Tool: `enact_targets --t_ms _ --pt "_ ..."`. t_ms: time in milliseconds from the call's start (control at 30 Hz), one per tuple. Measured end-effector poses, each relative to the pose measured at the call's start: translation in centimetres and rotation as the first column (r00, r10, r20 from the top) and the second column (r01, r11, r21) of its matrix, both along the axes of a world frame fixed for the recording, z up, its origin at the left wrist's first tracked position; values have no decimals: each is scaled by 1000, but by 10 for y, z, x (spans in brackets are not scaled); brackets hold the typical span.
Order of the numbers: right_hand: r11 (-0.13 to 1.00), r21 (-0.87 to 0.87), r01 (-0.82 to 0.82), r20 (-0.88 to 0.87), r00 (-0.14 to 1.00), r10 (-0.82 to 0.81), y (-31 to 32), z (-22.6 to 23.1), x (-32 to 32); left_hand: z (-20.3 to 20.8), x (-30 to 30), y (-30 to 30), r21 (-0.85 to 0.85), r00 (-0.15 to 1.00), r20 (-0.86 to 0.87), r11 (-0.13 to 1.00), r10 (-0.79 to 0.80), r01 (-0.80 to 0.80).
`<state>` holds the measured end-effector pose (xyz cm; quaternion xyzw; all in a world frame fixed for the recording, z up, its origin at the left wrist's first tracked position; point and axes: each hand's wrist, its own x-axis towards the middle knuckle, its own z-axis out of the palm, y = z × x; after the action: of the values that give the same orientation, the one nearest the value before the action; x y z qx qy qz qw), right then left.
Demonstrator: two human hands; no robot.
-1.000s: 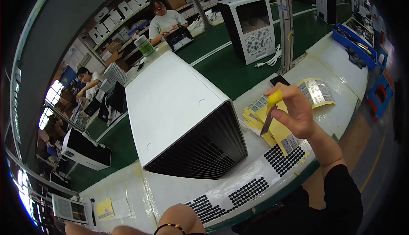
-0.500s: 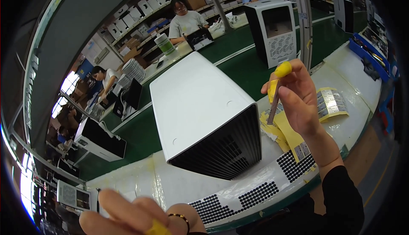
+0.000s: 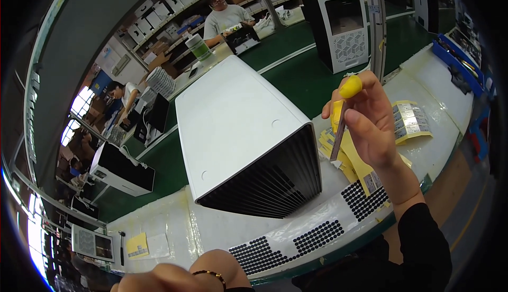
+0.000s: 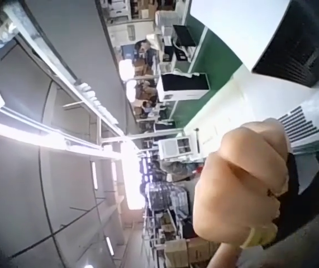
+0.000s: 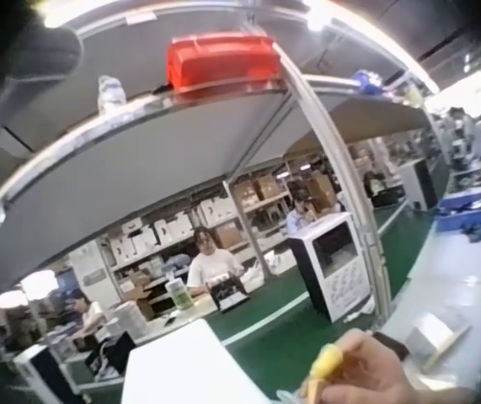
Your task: Applying labels and rubber feet to electronic device housings on a factory assembly line.
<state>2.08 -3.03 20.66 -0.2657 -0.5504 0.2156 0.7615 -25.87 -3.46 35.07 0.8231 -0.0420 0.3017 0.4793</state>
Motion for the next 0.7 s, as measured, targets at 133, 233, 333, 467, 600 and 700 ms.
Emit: enact_targets --t_ms 133,233,333,467,600,700 --pt "1000 4 -31 -13 999 31 1 0 4 -30 1 -12 78 932 362 995 25 -57" --pt "999 18 -36 -10 999 36 2 2 4 -43 -2 -9 111 894 448 992 10 -66" --pt "999 32 -26 -26 999 27 3 8 2 -68 -4 5 146 819 574 984 -1 -101" --pt "998 59 25 83 996 -30 9 34 0 -102 20 59 -85 492 559 636 668 -767" --pt "997 48 -55 269 962 40 32 64 -2 -107 59 70 -396 622 286 682 728 -615" --pt "989 -25 -145 352 925 144 53 79 -6 -103 67 66 -525 625 331 688 707 -501"
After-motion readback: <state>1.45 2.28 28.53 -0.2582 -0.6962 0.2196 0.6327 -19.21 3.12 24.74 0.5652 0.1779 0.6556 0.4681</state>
